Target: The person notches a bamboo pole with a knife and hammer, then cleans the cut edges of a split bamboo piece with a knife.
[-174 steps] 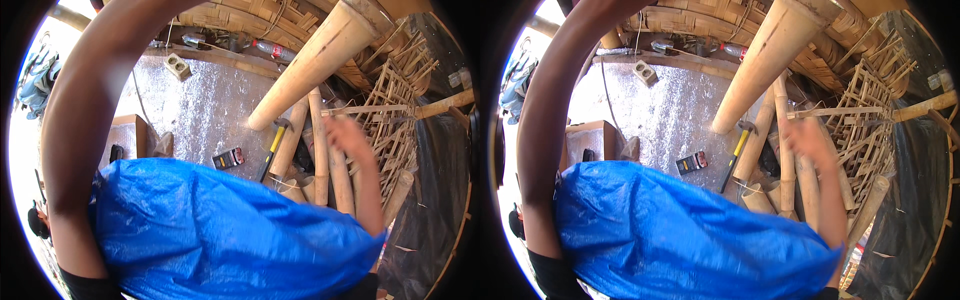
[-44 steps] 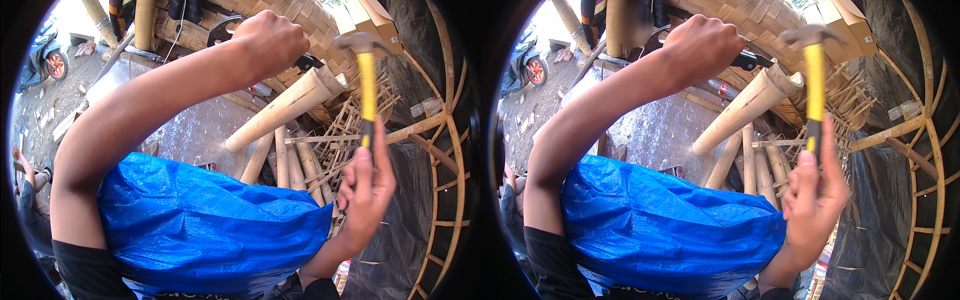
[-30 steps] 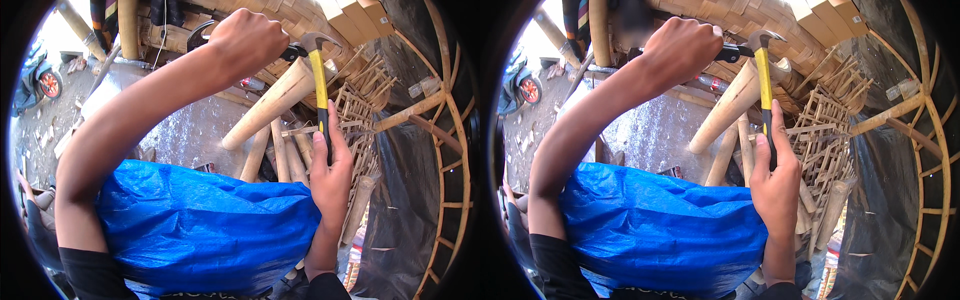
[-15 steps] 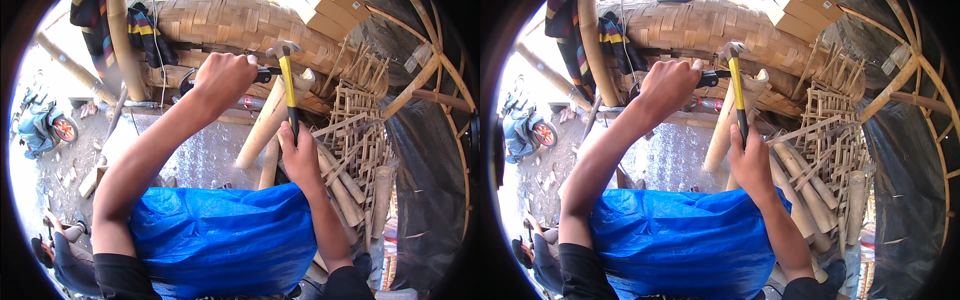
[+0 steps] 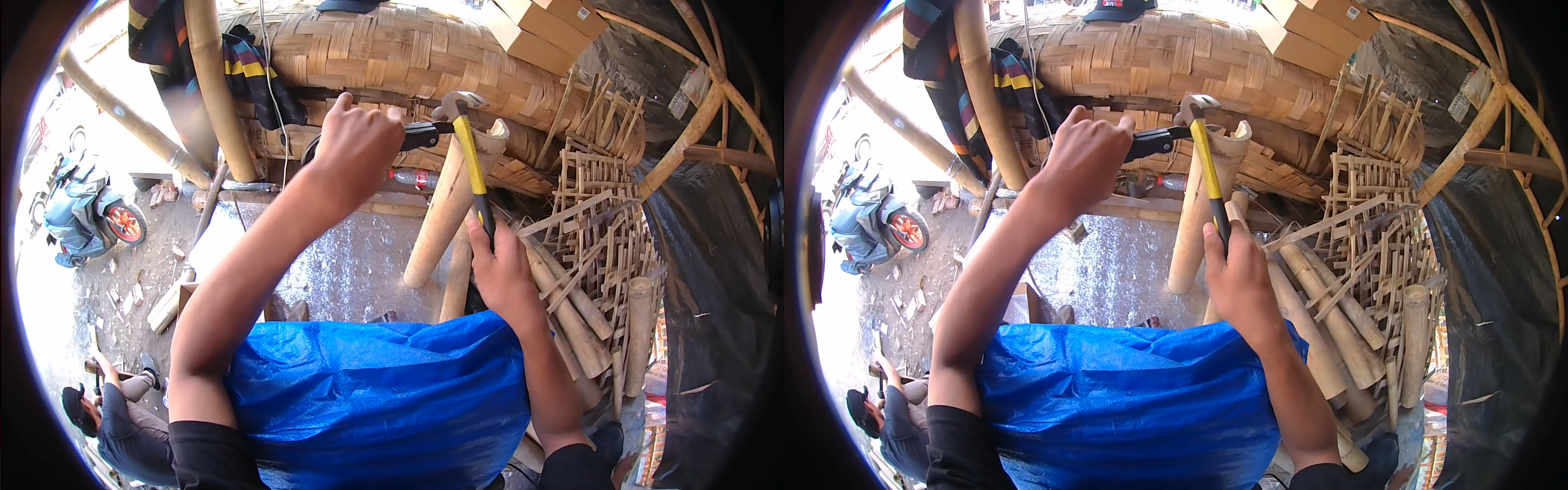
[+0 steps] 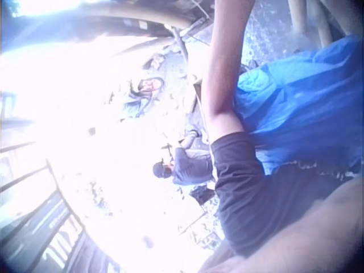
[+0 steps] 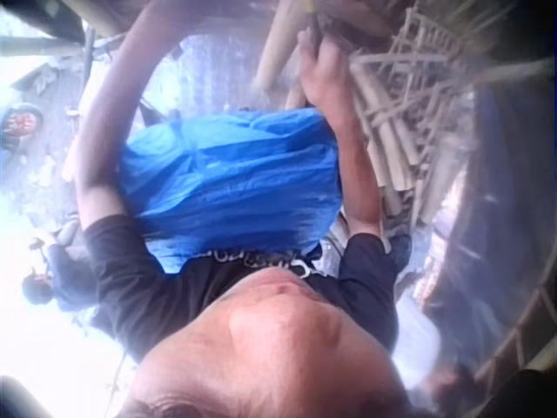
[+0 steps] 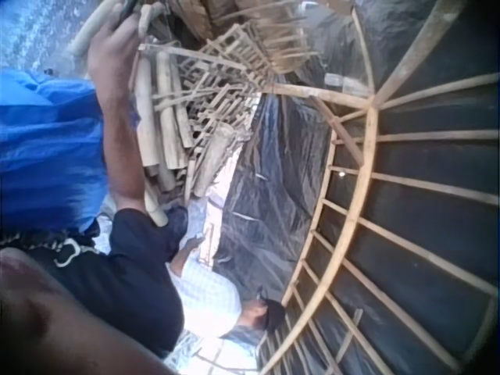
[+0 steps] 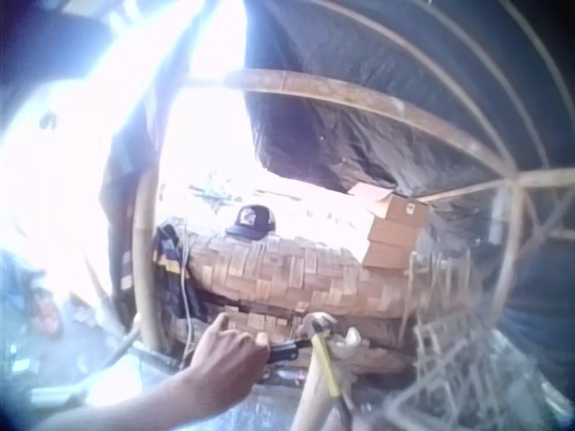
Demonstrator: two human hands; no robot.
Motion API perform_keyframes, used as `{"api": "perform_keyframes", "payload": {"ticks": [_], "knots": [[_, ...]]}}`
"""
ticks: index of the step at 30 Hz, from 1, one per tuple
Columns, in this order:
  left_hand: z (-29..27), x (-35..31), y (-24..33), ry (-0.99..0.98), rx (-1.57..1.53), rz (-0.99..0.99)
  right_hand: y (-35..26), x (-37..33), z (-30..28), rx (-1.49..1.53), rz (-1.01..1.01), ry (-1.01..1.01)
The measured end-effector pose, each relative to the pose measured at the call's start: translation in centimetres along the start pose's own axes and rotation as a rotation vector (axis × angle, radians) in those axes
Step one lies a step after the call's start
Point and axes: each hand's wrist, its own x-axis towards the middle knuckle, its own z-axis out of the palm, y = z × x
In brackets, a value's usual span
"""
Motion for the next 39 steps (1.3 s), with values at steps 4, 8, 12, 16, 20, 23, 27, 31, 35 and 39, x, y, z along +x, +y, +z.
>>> {"api": "perform_keyframes", "payload": {"ticks": [4,8,12,16,20,23,27,31,35,39], "knots": [[0.6,-0.5,-0.3,0.104,0.122,-0.073,-0.1,0.0,-0.1,0.006,0.021,-0.032],[-0.7,-0.6,-1.3,0.0,-0.15,-0.364,1.0,0.3,-0.2,0.023,0.046,0.018],[0.4,-0.4,-1.7,0.17,-0.304,-0.401,0.6,0.4,-0.8,0.012,0.069,0.014],[2.7,-1.2,-4.0,0.238,-0.68,-0.397,-0.2,0.4,-0.6,0.032,0.069,-0.01],[2.0,-1.2,-5.7,-0.181,-1.249,-0.42,0.7,0.5,-0.3,0.047,0.048,0.026],[2.2,-1.4,-6.5,-0.402,-1.551,-0.407,0.5,0.8,-0.4,0.053,0.094,0.001],[3.3,-1.6,-7.0,-0.559,-1.708,-0.193,1.1,0.6,0.4,0.015,0.051,0.022],[3.9,-1.5,-6.5,-0.664,-2.058,-0.093,1.8,0.4,-0.2,0.019,0.064,0.015],[5.1,-0.5,-6.6,-0.87,-2.196,0.015,0.5,-0.2,-0.9,0.084,0.176,-0.066],[5.5,0.7,-6.2,-1.084,-2.226,0.014,0.5,-0.8,-1.0,0.06,0.154,-0.081]]}}
